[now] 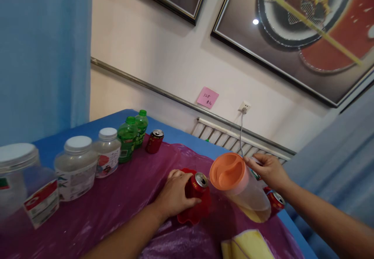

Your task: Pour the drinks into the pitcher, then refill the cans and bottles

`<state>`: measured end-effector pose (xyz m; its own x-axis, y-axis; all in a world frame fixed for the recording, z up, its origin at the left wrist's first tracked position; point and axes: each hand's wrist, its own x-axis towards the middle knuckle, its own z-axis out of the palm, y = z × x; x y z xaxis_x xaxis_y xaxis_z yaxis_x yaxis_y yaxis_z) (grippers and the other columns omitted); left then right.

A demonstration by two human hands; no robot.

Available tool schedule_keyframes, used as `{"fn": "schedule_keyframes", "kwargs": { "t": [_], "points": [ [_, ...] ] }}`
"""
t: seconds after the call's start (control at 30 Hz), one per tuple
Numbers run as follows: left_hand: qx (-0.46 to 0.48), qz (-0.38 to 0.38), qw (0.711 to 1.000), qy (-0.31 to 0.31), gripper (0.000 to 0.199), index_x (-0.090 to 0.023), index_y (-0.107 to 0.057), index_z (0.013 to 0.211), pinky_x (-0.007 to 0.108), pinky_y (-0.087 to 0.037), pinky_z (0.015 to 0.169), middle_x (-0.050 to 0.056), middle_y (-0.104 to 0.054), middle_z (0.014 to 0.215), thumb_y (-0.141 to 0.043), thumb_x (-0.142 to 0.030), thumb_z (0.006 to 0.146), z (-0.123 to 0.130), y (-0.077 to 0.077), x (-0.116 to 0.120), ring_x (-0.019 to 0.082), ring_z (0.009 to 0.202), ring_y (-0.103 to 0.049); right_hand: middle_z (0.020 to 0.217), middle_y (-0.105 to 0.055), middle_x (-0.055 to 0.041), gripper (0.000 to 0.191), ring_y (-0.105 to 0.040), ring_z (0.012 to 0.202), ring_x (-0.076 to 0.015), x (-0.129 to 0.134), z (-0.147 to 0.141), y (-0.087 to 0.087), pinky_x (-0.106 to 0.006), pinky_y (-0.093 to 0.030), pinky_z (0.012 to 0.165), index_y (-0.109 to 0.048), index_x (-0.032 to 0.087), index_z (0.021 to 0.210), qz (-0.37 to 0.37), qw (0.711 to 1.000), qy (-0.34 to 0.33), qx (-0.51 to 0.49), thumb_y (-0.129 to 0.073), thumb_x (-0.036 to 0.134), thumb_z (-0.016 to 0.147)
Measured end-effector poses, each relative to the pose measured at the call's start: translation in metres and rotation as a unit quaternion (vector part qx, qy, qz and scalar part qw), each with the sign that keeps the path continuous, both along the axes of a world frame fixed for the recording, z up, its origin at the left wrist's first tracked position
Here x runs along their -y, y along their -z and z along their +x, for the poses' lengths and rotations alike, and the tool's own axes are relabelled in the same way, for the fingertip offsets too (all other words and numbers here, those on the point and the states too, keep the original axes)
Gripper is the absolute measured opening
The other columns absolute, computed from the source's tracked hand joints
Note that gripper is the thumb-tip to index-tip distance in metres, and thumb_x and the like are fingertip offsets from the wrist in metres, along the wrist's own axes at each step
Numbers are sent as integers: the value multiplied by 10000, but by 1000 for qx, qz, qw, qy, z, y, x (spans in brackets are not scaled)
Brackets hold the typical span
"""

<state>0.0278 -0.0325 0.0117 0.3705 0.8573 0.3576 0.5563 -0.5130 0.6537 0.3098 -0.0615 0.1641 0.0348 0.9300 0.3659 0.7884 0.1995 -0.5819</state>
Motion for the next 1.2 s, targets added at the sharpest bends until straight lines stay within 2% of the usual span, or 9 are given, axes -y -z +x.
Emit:
{"fn": "schedule_keyframes", "kwargs": {
  "t": [1.2],
  "points": [
    [2,2,1000,-1,636,-246,-688,1126,457,-380,1021,61,-695,1084,-902,-444,561,-1,-2,2,314,1063,-571,550,-204,68,573,-220,505,-96,0,0,3,-230,-213,419,-274,252,544,5,1000,-7,26,-593,642,817]
  ]
}}
